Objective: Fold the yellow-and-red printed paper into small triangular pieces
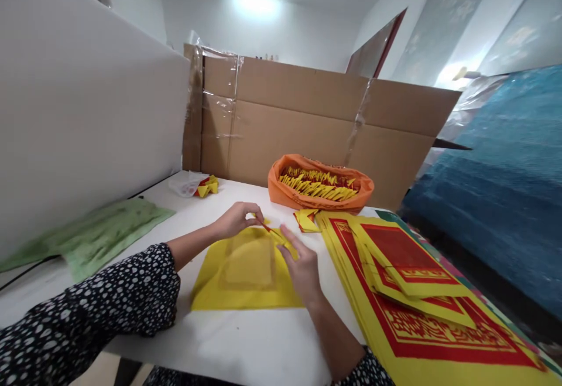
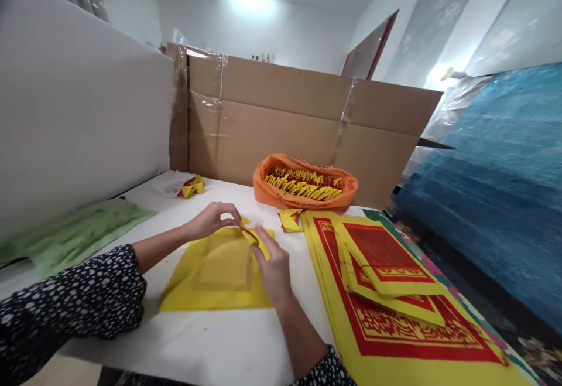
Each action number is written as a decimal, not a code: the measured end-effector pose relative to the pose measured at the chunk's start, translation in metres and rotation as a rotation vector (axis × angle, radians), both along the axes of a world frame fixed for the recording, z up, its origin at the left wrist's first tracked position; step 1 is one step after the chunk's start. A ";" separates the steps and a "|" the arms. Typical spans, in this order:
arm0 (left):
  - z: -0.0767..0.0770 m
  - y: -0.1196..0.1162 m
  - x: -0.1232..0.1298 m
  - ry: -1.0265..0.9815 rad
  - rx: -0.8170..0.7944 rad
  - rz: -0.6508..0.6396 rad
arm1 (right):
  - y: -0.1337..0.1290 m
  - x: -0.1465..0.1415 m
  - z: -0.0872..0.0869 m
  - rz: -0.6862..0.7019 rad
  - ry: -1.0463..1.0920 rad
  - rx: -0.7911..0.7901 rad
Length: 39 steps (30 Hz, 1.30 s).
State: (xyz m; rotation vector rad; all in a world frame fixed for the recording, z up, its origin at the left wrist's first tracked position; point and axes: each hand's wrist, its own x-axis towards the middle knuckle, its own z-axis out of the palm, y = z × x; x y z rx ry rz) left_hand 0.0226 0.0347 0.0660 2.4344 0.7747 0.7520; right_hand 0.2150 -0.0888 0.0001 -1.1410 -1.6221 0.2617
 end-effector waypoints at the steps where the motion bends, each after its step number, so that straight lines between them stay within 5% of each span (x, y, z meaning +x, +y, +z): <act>1: -0.005 -0.004 -0.006 -0.034 0.039 -0.031 | -0.001 -0.002 -0.002 0.094 -0.139 0.019; 6: -0.044 -0.027 -0.029 0.148 0.049 -0.110 | -0.002 -0.015 -0.025 0.300 -0.694 0.022; 10: -0.062 -0.040 -0.035 0.178 -0.037 -0.100 | -0.006 -0.020 -0.029 0.342 -0.859 -0.074; 17: -0.062 -0.036 -0.047 0.197 -0.144 -0.284 | -0.022 -0.031 -0.018 0.245 -0.745 -0.072; 22: -0.058 -0.032 -0.051 0.269 -0.215 -0.356 | -0.016 -0.033 -0.015 0.138 -0.404 -0.283; 29: -0.054 -0.030 -0.045 0.094 -0.398 -0.187 | 0.012 -0.031 -0.019 0.179 0.065 -0.521; 34: -0.068 -0.026 -0.035 -0.028 -0.350 -0.025 | 0.012 -0.038 -0.018 0.056 -0.075 -0.438; 39: -0.077 -0.020 -0.030 -0.012 -0.291 0.034 | -0.022 -0.053 -0.020 -0.004 -0.604 -0.186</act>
